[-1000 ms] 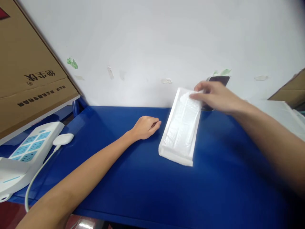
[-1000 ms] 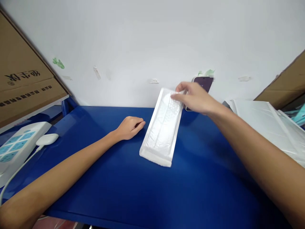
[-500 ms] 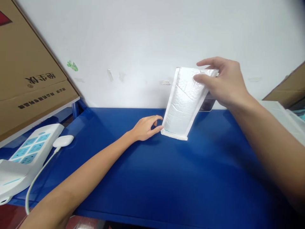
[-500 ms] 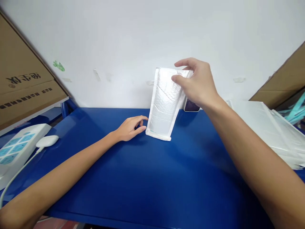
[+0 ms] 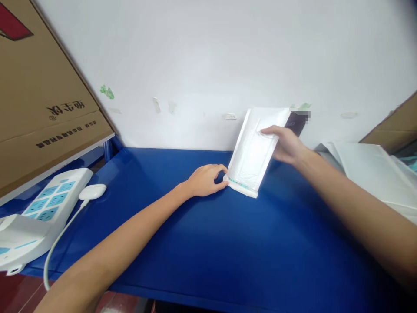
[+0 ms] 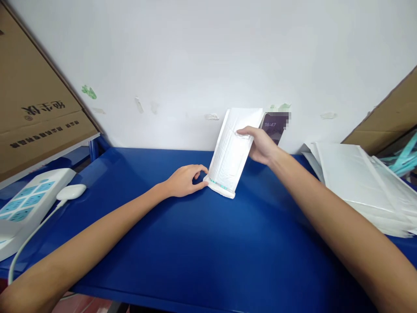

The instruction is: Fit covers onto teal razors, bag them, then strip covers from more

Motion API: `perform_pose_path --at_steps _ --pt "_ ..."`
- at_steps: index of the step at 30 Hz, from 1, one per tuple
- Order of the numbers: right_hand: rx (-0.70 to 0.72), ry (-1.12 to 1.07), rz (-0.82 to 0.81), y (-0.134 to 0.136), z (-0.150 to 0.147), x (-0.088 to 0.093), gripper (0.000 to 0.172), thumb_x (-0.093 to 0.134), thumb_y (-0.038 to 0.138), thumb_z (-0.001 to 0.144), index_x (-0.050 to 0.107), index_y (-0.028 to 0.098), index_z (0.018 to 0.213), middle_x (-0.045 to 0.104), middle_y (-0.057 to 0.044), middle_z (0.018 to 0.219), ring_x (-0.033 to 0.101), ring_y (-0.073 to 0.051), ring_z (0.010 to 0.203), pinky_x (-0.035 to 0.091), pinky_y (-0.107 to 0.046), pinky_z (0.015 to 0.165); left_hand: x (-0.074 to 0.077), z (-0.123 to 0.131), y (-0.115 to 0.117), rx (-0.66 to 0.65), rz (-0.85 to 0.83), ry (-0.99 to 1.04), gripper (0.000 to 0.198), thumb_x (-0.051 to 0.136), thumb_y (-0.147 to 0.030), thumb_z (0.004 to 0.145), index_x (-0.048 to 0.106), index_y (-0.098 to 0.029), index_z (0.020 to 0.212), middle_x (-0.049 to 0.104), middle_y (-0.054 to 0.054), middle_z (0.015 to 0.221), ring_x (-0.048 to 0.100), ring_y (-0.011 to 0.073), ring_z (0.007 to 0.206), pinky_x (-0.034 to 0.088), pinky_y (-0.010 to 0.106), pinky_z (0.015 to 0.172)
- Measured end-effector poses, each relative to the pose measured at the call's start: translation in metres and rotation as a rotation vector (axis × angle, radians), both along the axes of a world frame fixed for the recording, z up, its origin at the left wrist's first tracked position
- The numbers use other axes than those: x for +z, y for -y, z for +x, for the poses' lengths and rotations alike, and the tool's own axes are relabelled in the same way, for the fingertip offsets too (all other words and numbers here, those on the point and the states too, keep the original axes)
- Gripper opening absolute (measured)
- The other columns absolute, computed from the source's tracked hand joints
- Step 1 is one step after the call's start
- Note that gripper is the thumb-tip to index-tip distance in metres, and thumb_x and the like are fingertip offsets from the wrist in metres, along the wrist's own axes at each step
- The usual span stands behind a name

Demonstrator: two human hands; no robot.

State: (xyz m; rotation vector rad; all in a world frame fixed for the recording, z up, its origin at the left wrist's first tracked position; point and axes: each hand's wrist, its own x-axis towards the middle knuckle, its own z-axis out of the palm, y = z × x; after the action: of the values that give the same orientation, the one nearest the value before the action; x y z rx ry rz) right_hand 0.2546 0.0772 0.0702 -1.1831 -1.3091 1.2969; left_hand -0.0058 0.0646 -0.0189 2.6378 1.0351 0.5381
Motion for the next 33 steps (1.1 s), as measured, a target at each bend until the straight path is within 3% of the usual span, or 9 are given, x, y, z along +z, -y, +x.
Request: perform_pose_path --at_steps 3,5,9,12,16,24,27,30,33 --pt "-0.118 -0.117 -0.048 -0.011 -0.012 -0.017 0.035 0.048 0.020 0.081 0.058 0.015 0.114 0.070 -0.011 0.097 0.070 -0.026 0.090 0.061 -0.038 0.078 0.001 0.001 -0.001 0.050 -0.047 0.093 0.049 0.064 -0.051 0.087 0.059 -0.019 0.124 0.070 0.007 0.104 0.066 0.0258 0.090 0.049 0.035 0.073" --pt "-0.189 -0.149 -0.049 -0.014 -0.021 -0.026 0.040 0.045 0.018 0.079 0.053 0.015 0.118 0.069 -0.011 0.097 0.069 -0.025 0.087 0.061 -0.037 0.074 0.002 -0.001 -0.005 0.036 -0.141 0.204 0.038 0.066 -0.042 0.085 0.065 -0.019 0.116 0.072 0.007 0.109 0.067 0.0275 0.097 0.050 0.035 0.079" --pt "-0.222 -0.194 -0.017 -0.013 -0.030 -0.042 0.046 0.046 0.020 0.076 0.051 0.017 0.121 0.069 -0.009 0.098 0.067 -0.023 0.084 0.061 -0.035 0.070 -0.001 -0.013 -0.021 0.042 -0.533 0.565 0.026 0.071 -0.038 0.079 0.071 -0.015 0.093 0.073 0.004 0.084 0.068 0.0203 0.076 0.051 0.029 0.068" --pt "-0.243 -0.263 0.044 -0.012 -0.023 -0.043 0.042 0.046 0.023 0.078 0.054 0.021 0.119 0.069 -0.006 0.105 0.067 -0.021 0.087 0.060 -0.032 0.072 -0.004 -0.019 -0.030 0.178 -0.669 0.855 0.031 0.078 -0.039 0.072 0.070 -0.013 0.087 0.071 0.004 0.074 0.064 0.0159 0.062 0.049 0.026 0.057" --pt "-0.240 -0.259 0.038 -0.014 -0.004 -0.032 0.030 0.039 0.032 0.089 0.057 0.025 0.112 0.070 -0.004 0.108 0.066 -0.019 0.095 0.056 -0.025 0.075 -0.006 -0.021 -0.035 0.286 -0.699 1.132 0.034 0.079 -0.040 0.069 0.069 -0.013 0.087 0.073 0.005 0.078 0.068 0.0185 0.069 0.054 0.029 0.065" --pt "0.127 0.041 -0.347 -0.008 0.030 -0.028 0.064 0.033 0.067 0.095 0.071 0.015 0.092 0.073 -0.015 0.084 0.070 -0.027 0.088 0.055 -0.033 0.078 -0.003 -0.020 -0.036 0.417 -0.514 1.113 0.022 0.066 -0.035 0.068 0.056 -0.016 0.061 0.053 -0.002 0.056 0.049 0.0109 0.053 0.037 0.023 0.052" --pt "0.350 0.200 -0.434 0.003 0.028 -0.020 0.051 0.047 0.058 0.091 0.073 0.014 0.089 0.074 -0.015 0.088 0.071 -0.027 0.088 0.056 -0.032 0.076 0.002 -0.015 -0.029 0.425 -0.416 1.105 0.021 0.056 -0.028 0.071 0.050 -0.018 0.054 0.046 -0.002 0.054 0.043 0.0111 0.055 0.032 0.025 0.053" --pt "0.590 0.392 -0.388 0.018 0.007 -0.003 0.032 0.066 0.042 0.081 0.075 0.017 0.100 0.074 -0.009 0.103 0.069 -0.025 0.103 0.057 -0.029 0.080 0.014 -0.007 -0.017 0.357 -0.217 1.084 0.024 0.044 -0.028 0.075 0.050 -0.018 0.054 0.044 0.001 0.055 0.042 0.0137 0.057 0.033 0.028 0.055" --pt "0.723 0.510 -0.161 0.030 -0.021 0.009 0.043 0.074 0.042 0.078 0.073 0.021 0.115 0.071 -0.005 0.116 0.065 -0.023 0.113 0.055 -0.025 0.087 0.031 0.001 -0.003 0.239 0.040 1.069 0.024 0.040 -0.029 0.075 0.051 -0.019 0.056 0.040 0.002 0.053 0.038 0.0146 0.055 0.029 0.030 0.053"
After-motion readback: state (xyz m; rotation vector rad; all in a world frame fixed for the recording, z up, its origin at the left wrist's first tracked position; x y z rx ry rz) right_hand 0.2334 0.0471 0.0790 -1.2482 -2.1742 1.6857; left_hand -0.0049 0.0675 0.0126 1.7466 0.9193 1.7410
